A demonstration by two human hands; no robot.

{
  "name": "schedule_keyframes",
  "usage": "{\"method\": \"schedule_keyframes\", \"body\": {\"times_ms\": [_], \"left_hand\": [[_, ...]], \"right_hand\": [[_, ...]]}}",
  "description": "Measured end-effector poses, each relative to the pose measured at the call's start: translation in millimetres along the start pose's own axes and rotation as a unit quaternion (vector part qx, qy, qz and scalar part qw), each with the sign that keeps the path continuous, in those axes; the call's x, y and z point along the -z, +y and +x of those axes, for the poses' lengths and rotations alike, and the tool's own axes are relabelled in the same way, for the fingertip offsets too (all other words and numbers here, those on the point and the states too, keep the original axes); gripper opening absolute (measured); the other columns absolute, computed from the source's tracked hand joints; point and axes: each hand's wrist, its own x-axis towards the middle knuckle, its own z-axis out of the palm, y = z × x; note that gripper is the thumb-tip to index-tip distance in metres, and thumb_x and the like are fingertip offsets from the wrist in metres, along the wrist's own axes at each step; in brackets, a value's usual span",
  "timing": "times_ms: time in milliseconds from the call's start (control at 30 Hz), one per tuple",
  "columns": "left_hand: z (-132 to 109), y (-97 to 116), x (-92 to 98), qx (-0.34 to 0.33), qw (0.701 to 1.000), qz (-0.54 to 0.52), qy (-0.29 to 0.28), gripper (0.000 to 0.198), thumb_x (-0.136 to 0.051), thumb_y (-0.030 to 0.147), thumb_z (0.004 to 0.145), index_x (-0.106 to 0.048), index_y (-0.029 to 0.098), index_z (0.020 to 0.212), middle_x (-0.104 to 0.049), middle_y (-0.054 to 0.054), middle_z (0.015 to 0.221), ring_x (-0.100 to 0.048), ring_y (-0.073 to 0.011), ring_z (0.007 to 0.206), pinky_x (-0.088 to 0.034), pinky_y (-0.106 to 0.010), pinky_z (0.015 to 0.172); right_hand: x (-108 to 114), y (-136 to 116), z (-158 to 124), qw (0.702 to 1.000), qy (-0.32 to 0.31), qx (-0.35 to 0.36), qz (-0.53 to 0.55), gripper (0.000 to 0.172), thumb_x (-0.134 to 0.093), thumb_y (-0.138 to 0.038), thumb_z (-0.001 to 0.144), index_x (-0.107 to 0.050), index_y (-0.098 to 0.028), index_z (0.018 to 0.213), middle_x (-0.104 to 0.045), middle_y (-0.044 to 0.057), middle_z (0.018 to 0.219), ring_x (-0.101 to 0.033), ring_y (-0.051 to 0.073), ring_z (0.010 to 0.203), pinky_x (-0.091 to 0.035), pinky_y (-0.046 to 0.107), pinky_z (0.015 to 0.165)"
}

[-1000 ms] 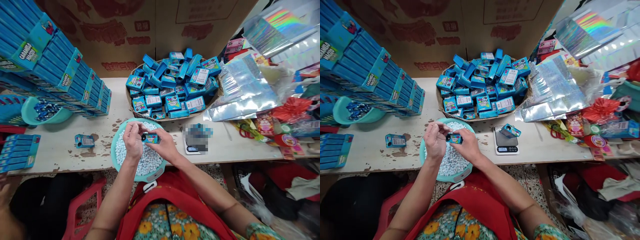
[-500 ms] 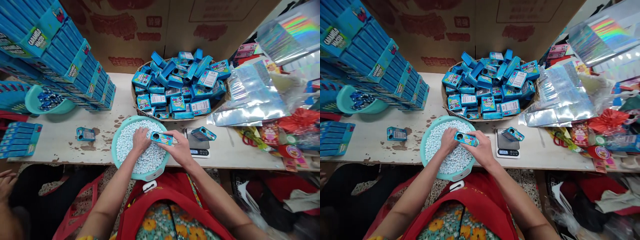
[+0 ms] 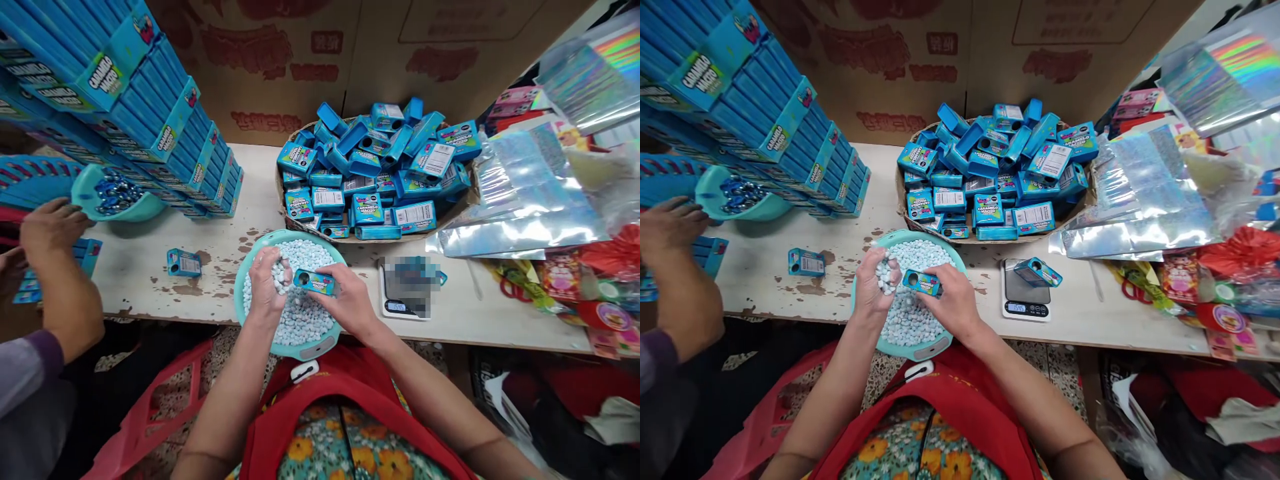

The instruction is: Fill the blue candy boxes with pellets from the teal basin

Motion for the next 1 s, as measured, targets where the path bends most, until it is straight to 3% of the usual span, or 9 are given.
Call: {"method": "schedule_keyframes", "body": {"times_ms": [200, 467, 700, 1000], "left_hand": [[-9.3, 12.6, -15.4, -0.061, 0.998, -0.027, 0.008, 0.018, -0.062, 0.031, 0.072, -0.051, 0.018, 0.073, -0.061, 0.000, 0.071, -0.060, -0.0139, 0.058, -0.050, -0.027, 0.055], [-2.7, 11.3, -27.0, -0.088, 0.995, -0.007, 0.047, 0.029, -0.065, 0.039, 0.076, -0.050, 0.017, 0.066, -0.051, 0.003, 0.059, -0.055, -0.0114, 0.054, -0.048, -0.025, 0.052], [-2.8, 8.2, -30.9, -0.114, 0.992, 0.032, 0.043, 0.035, -0.062, 0.044, 0.080, -0.051, 0.016, 0.061, -0.052, 0.002, 0.057, -0.055, -0.0112, 0.054, -0.047, -0.025, 0.056], [-7.1, 4.4, -36.7, -0.152, 0.985, 0.078, 0.022, 0.030, -0.061, 0.042, 0.082, -0.053, 0.016, 0.070, -0.053, 0.002, 0.058, -0.058, -0.0120, 0.057, -0.048, -0.026, 0.061]], "right_hand": [[-12.9, -12.5, 7.0, 0.998, -0.023, 0.016, -0.047, 0.031, -0.073, -0.023, 0.074, -0.060, -0.021, 0.102, -0.066, 0.007, 0.097, -0.060, 0.026, 0.094, -0.047, 0.038, 0.081], [-8.7, -13.6, 15.2, 0.998, -0.025, 0.011, -0.055, 0.032, -0.077, -0.023, 0.070, -0.062, -0.021, 0.098, -0.067, 0.005, 0.093, -0.062, 0.025, 0.091, -0.045, 0.036, 0.078], [-4.2, -14.6, 18.0, 0.999, -0.017, -0.002, -0.034, 0.033, -0.078, -0.020, 0.068, -0.063, -0.020, 0.096, -0.067, 0.004, 0.093, -0.062, 0.024, 0.091, -0.044, 0.035, 0.078], [-3.0, -10.3, 16.8, 1.000, -0.003, 0.000, -0.015, 0.032, -0.077, -0.017, 0.068, -0.063, -0.020, 0.097, -0.067, 0.003, 0.094, -0.062, 0.023, 0.092, -0.044, 0.035, 0.080]]}}
